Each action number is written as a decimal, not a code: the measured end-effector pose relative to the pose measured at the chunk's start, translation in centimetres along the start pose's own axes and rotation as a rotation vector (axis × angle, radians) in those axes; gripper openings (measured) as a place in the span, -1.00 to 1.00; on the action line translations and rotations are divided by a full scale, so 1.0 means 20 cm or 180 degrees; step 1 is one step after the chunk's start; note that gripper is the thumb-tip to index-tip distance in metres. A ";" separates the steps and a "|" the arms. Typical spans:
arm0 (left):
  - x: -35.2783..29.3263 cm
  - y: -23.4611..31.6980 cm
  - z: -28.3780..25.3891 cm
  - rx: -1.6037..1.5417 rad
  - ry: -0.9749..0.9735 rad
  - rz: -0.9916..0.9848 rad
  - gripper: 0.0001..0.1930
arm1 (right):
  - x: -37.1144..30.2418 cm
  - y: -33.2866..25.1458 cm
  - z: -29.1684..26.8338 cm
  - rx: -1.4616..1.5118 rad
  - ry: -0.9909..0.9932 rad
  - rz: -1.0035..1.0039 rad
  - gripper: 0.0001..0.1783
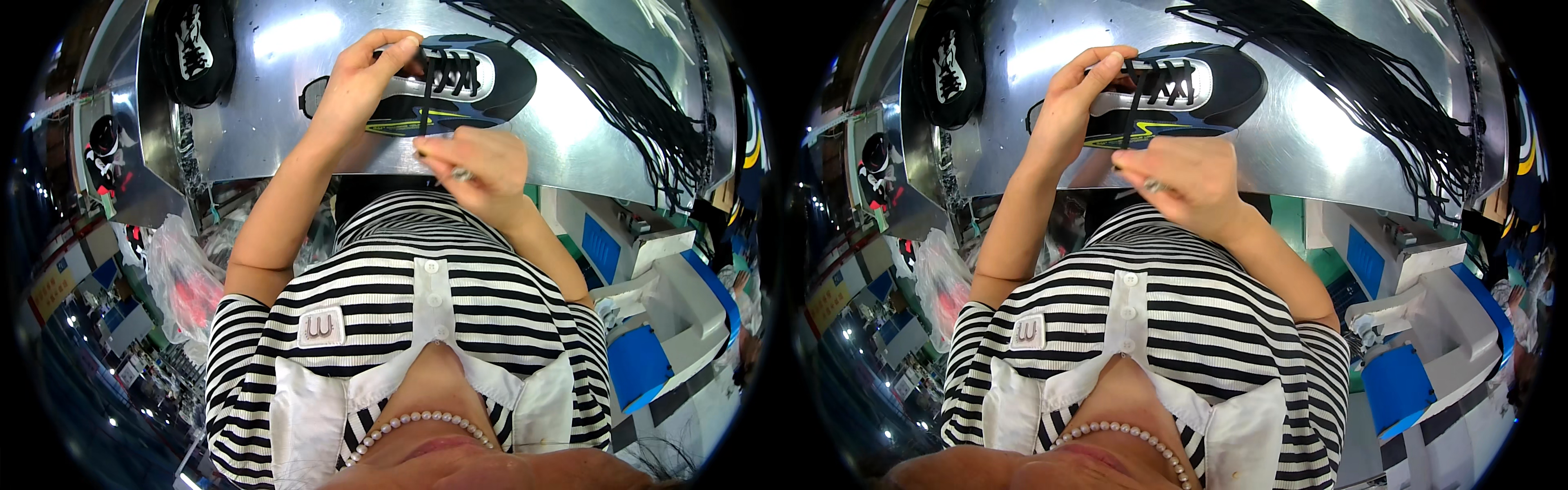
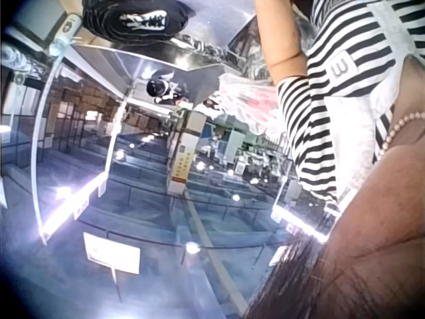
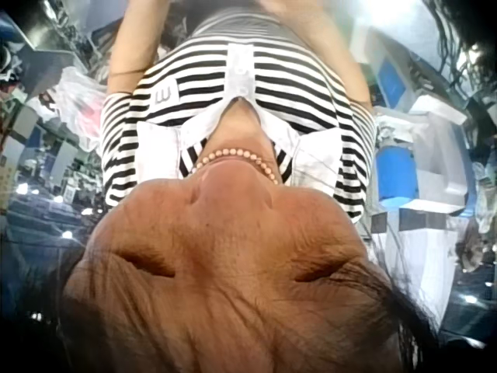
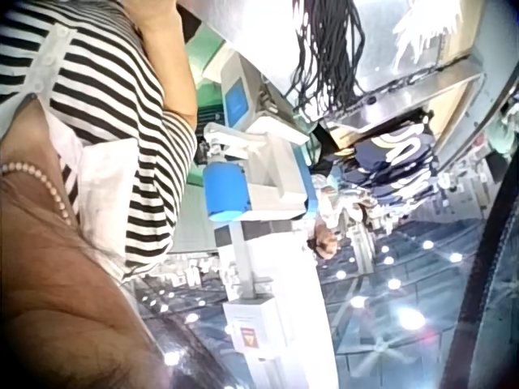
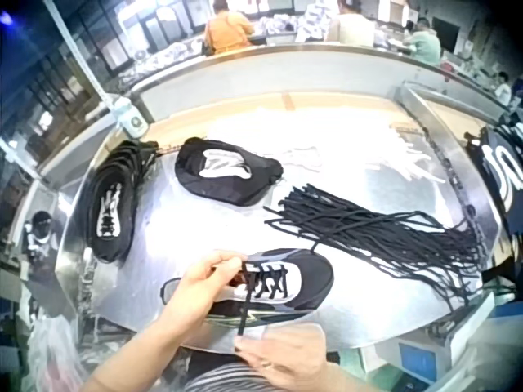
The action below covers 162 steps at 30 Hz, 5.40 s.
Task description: The person laces two black and blue shoe uppers by threading black laces through the eyelets by hand and then tying the laces.
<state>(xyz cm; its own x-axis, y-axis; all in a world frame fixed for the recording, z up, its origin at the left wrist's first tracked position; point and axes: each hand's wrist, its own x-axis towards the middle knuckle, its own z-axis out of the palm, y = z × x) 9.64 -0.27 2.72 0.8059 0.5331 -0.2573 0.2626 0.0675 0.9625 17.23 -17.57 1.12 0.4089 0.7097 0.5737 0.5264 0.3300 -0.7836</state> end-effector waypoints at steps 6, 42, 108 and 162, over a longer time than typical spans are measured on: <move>0.04 0.00 0.00 -0.0178 0.0139 -0.0120 -0.65 | -0.01 0.02 0.05 -0.0209 0.0054 -0.0165 -0.74; -0.24 -0.02 -0.06 0.1777 -0.0448 0.1070 -0.78 | 0.06 0.08 0.00 0.1660 0.0887 0.2664 -0.88; -0.14 -0.08 0.08 0.1020 -0.0021 0.0039 -0.51 | -0.01 0.22 -0.09 0.0333 0.0504 0.1989 -0.79; -0.03 0.08 -0.06 0.0718 -0.1655 0.0666 -0.64 | 0.05 0.21 -0.41 0.1566 0.0188 0.2865 -0.81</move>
<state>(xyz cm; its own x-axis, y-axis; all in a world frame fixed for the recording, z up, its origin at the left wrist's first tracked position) 9.00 0.59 4.51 0.9914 0.0299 -0.1272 0.1307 -0.2053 0.9699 25.92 -20.61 0.43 0.5440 0.7929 -0.2745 -0.3519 -0.0814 -0.9325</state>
